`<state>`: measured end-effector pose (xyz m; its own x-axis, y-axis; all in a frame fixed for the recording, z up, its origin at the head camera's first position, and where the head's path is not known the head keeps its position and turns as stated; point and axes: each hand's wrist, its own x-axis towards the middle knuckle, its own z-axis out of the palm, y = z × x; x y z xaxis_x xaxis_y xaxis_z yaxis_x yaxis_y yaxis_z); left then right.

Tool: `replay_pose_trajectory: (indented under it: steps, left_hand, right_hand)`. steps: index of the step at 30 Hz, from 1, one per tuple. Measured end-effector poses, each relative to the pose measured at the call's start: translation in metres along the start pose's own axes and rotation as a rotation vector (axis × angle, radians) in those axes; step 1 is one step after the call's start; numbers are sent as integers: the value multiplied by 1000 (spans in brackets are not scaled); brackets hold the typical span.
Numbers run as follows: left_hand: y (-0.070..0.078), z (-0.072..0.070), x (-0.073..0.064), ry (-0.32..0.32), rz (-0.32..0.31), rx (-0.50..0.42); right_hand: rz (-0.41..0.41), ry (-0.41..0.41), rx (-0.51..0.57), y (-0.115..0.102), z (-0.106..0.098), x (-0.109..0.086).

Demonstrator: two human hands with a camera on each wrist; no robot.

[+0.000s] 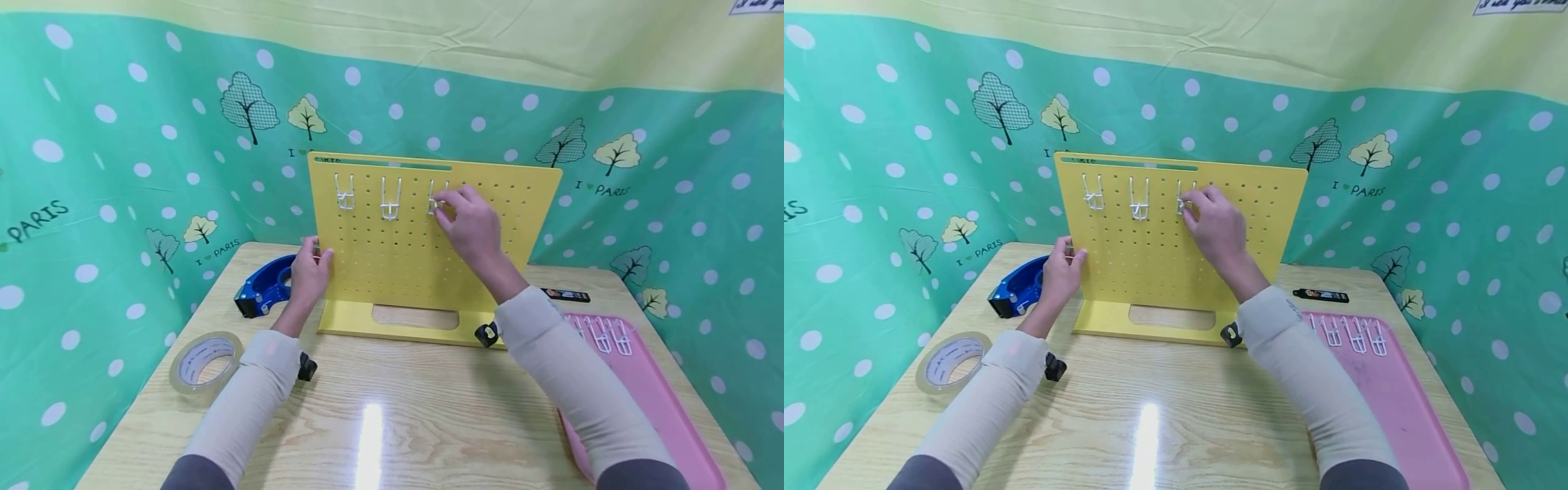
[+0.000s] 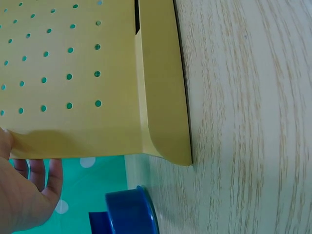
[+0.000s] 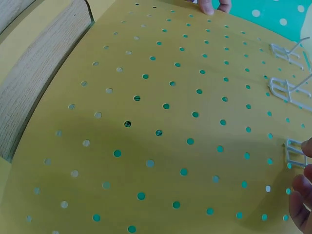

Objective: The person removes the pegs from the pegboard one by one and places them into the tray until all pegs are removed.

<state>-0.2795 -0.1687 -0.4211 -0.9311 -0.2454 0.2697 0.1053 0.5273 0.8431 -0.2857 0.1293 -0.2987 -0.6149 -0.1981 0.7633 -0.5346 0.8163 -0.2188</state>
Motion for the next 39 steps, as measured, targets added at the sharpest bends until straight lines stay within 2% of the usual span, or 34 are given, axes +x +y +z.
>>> replay_pose_trajectory:
  steps: [9, 24, 33, 39]
  left_hand:
    - [0, 0, 0, 0, 11, 5]
    - [1, 0, -1, 13, 11, 12]
    - [1, 0, -1, 15, 33, 18]
    - [1, 0, -1, 14, 28, 7]
  right_hand:
    - [47, 9, 16, -1, 4, 2]
    - [56, 16, 6, -1, 1, 4]
    - [47, 28, 21, -4, -6, 4]
    - [2, 32, 38, -2, -13, -2]
